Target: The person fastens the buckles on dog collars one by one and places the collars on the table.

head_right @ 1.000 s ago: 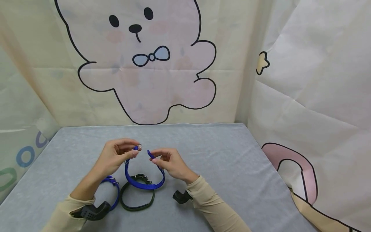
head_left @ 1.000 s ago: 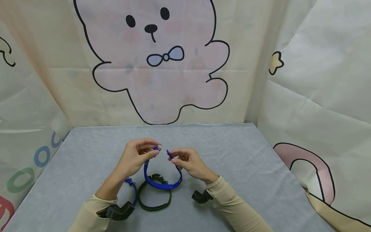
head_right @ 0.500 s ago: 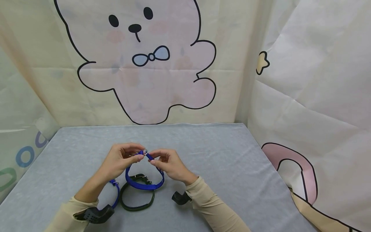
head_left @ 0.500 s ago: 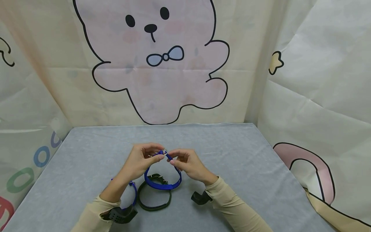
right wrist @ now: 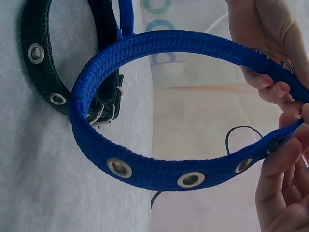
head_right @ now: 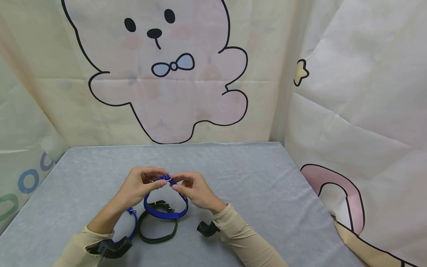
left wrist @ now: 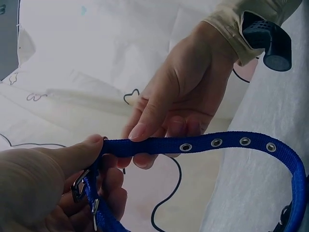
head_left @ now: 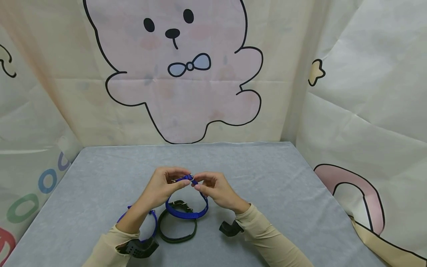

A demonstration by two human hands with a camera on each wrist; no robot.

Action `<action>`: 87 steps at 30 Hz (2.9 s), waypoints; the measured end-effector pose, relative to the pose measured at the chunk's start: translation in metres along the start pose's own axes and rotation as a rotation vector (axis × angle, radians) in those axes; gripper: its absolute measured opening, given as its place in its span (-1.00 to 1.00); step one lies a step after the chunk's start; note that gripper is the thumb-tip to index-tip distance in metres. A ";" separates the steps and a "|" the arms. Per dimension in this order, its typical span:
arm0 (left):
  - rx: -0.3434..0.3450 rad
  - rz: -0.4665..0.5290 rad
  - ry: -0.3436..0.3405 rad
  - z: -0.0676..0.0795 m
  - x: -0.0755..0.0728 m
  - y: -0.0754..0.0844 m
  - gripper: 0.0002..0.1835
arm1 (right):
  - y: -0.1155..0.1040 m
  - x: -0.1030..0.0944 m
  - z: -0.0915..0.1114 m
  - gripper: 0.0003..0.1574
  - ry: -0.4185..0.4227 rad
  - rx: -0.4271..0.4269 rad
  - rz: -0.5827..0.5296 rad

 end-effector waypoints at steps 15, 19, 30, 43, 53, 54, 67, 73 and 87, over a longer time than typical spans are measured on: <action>-0.014 0.020 -0.011 -0.002 0.005 -0.004 -0.79 | 0.000 0.001 -0.001 -0.63 0.009 -0.004 -0.028; -0.031 0.009 -0.001 -0.003 0.005 -0.006 -0.79 | -0.001 0.001 -0.001 -0.59 0.011 -0.006 -0.051; -0.004 0.026 -0.037 -0.006 0.016 -0.008 -0.77 | 0.001 -0.001 -0.001 -0.62 0.054 0.013 -0.038; -0.054 -0.022 0.000 -0.005 0.016 -0.011 -0.80 | 0.000 -0.003 0.000 -0.71 0.129 -0.001 -0.014; -0.059 -0.033 0.008 -0.005 0.017 -0.013 -0.83 | 0.000 -0.004 0.003 -0.68 0.161 0.007 0.036; -0.060 -0.033 0.006 -0.005 0.017 -0.013 -0.83 | -0.001 -0.004 0.003 -0.69 0.162 0.003 0.041; -0.062 -0.110 -0.058 -0.007 0.022 -0.019 -0.78 | -0.002 -0.001 0.000 -0.76 0.138 -0.074 0.039; -0.083 -0.033 -0.077 -0.007 0.019 -0.022 -0.77 | 0.001 -0.006 0.001 -0.68 0.180 -0.093 -0.020; -0.136 -0.005 -0.012 -0.006 0.007 -0.025 -0.70 | 0.003 -0.018 0.002 -0.66 0.300 -0.054 -0.016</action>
Point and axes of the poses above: each hand's wrist, its own z-axis away from the middle knuckle, its own x-axis out of the palm, y = z × x, the point moved 7 cm from there along -z, towards the middle knuckle, and after that the axes turned 15 degrees about -y, right-handed, at the moved point
